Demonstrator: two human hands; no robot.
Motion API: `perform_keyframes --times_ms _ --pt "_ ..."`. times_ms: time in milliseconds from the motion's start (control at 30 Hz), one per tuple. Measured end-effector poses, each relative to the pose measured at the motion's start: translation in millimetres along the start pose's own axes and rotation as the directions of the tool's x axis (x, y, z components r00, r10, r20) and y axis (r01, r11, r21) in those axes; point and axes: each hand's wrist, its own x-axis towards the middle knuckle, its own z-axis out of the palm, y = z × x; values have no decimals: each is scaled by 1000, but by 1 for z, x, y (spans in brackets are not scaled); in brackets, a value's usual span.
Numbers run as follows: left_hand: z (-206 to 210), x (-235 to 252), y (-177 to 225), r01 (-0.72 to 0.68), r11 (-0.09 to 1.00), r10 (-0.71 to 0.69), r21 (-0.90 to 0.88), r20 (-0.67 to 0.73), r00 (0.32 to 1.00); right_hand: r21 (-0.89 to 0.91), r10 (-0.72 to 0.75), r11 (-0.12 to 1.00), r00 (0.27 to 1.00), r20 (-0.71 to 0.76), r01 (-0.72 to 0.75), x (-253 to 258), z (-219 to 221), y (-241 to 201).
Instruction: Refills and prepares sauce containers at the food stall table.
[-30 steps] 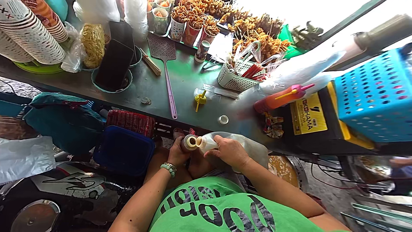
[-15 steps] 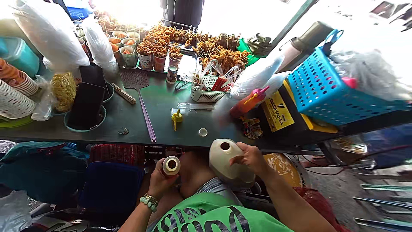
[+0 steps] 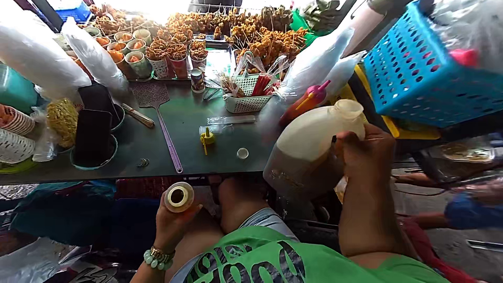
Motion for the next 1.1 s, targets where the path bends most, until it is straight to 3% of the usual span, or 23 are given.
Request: perform_keyframes --times_ms 233,300,367,400,467,533,600,667,733,767,833,900,967,1033,1100 --pt "18 36 14 23 992 -23 -125 -5 1000 152 -111 978 976 -189 141 48 57 37" --pt "23 45 10 42 992 -44 -122 -13 999 37 -110 993 984 -141 116 62 64 41" --pt "30 52 6 69 994 -72 -85 -33 997 -229 -144 967 983 -114 115 65 62 31" --pt "33 56 5 87 993 -90 -75 -42 995 -363 -233 914 967 -104 181 58 61 24" --pt "39 62 4 105 990 -111 -93 -57 992 -486 -558 745 826 -78 457 38 65 26" --pt "43 70 2 95 990 -103 -100 -77 992 -420 -657 651 747 105 632 4 85 37" --pt "46 75 0 96 991 -104 -97 -81 991 -295 -499 716 760 417 632 -27 120 64" --pt "50 80 -2 97 991 -104 -97 -75 992 -384 -112 792 731 673 475 -43 147 91" --pt "53 84 -4 82 994 -87 -73 -70 994 -560 268 755 619 738 341 -42 163 107" --pt "55 85 -4 76 995 -81 -60 -73 994 -594 341 740 585 736 317 -42 167 113" --pt "57 87 -3 70 996 -74 -49 -79 994 -568 346 774 565 749 281 -41 165 110" --pt "60 89 -2 74 995 -79 -70 -81 994 -449 247 854 554 795 263 -39 148 88" --pt "62 92 -3 74 993 -81 -92 -81 993 -189 -93 920 662 744 343 -31 121 55" --pt "65 95 -1 85 992 -93 -93 -81 992 -14 -448 850 737 507 526 -9 91 18" --pt "67 96 0 88 993 -94 -78 -80 992 -64 -619 750 733 281 658 26 57 -16"
